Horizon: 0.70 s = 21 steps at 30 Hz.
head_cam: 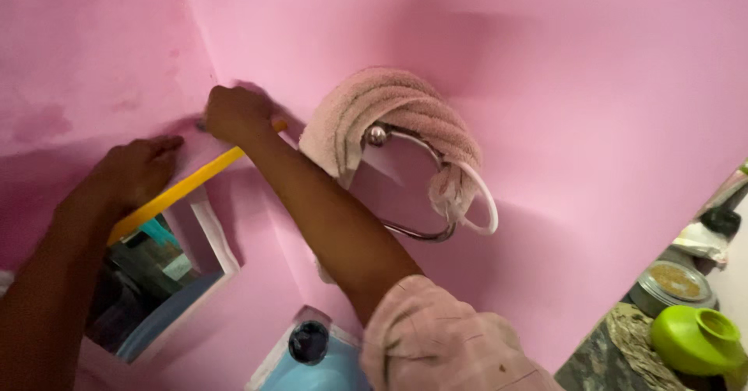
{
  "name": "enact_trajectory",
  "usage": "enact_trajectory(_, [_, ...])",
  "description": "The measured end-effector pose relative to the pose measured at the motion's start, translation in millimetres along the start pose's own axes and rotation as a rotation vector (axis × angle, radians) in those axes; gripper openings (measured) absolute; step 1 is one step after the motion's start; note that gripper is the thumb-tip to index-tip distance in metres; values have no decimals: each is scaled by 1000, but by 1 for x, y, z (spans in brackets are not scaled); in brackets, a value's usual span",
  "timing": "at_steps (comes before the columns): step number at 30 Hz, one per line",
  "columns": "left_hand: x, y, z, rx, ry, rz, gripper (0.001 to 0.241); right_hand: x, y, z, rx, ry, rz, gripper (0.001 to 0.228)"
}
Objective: The person scrubs a pink wall above a small shelf using a green sponge, then wipes the area with a white cloth. They rinse the cloth in a blue sink and continue scrubbing and wiping the wall and shelf.
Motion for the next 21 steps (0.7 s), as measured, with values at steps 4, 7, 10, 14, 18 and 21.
enact_trajectory(4, [-8, -2, 3, 1, -21, -20, 50, -2, 11, -23, -185, 40, 149, 21])
enact_trajectory(7, [-6, -7, 7, 0, -75, 3, 48, 3, 24, -16, -83, -12, 83, 24])
enact_trajectory(10, [-8, -8, 5, -24, -30, -4, 47, 0, 18, -22, -86, -15, 68, 22])
enact_trajectory(14, [-8, -7, 7, -38, -31, -12, 45, 5, 14, -30, -234, -47, 167, 16])
enact_trajectory(18, [-15, -9, 6, -61, -56, 4, 43, -4, 10, -31, -66, 30, 115, 41])
enact_trajectory(21, [-17, -8, 13, -49, -76, 24, 41, -9, 15, -34, -166, 9, 113, 28])
Point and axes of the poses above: each hand's wrist, its own z-axis away from the middle knuckle, its own y-axis out of the palm, x = y × z, the point moved 4 cm from there along -z, towards the middle knuckle, and after that the axes turned 9 degrees about -z, right-handed, at the moved point
